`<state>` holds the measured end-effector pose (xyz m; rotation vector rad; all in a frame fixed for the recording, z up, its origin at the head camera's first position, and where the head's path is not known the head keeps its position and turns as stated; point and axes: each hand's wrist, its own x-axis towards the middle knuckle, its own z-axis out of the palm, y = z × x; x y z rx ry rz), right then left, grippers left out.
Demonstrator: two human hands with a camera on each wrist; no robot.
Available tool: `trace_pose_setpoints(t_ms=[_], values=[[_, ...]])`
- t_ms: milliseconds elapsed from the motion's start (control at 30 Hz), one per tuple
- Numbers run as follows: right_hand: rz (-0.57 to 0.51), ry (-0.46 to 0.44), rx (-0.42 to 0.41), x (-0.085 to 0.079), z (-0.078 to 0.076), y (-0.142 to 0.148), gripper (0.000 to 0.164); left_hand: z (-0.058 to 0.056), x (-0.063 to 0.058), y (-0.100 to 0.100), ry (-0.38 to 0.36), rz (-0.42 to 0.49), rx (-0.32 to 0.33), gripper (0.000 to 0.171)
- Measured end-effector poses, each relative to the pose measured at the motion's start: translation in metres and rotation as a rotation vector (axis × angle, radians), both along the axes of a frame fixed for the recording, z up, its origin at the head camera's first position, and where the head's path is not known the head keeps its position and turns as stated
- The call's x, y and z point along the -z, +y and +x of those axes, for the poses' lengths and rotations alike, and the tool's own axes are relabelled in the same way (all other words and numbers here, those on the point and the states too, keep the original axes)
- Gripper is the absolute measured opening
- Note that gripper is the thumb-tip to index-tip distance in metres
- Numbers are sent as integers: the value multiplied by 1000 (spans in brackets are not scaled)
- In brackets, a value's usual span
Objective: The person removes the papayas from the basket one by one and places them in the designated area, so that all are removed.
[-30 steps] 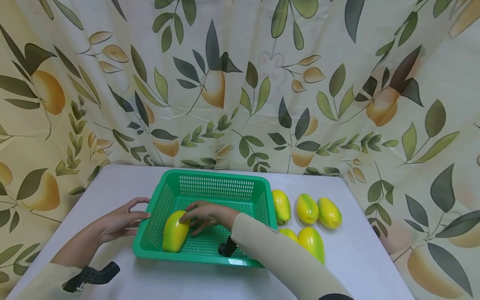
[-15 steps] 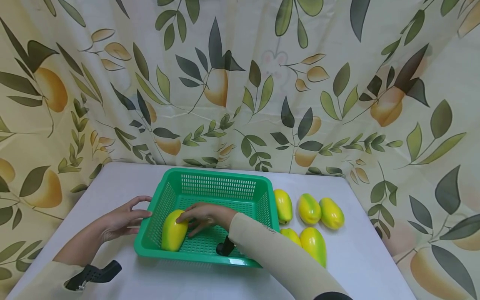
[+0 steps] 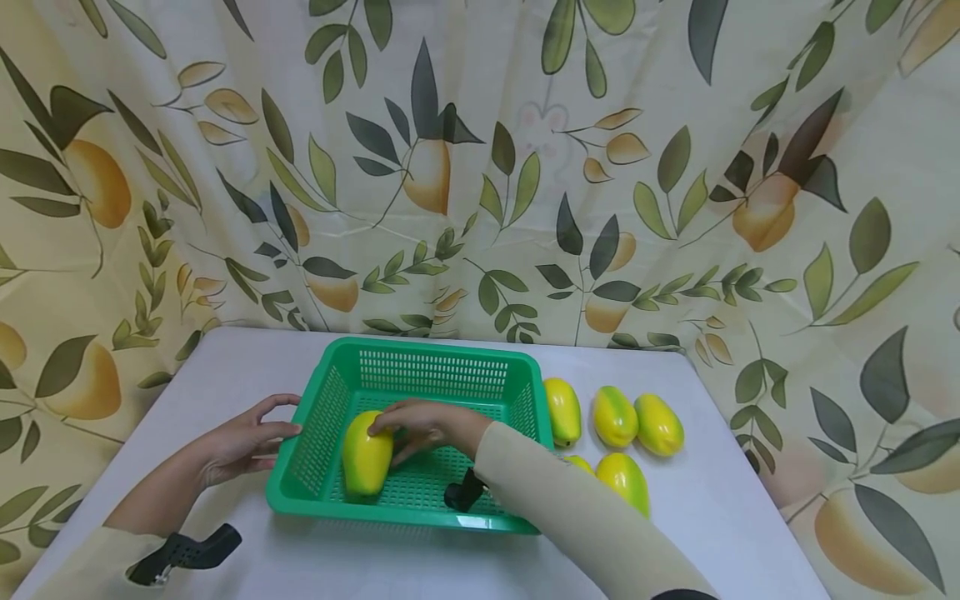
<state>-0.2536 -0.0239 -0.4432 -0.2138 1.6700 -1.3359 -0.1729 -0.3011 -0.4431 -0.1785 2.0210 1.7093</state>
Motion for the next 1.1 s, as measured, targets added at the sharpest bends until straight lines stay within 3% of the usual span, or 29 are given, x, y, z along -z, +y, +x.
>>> trace_pose_setpoints(t_ms=[533,1100], values=[[-20,13,45,-23,8,35,34,1,0,1,-10,4,-7,72],[-22,-9,93,-40,19,73,41,3,-1,2,-16,22,-5,74]])
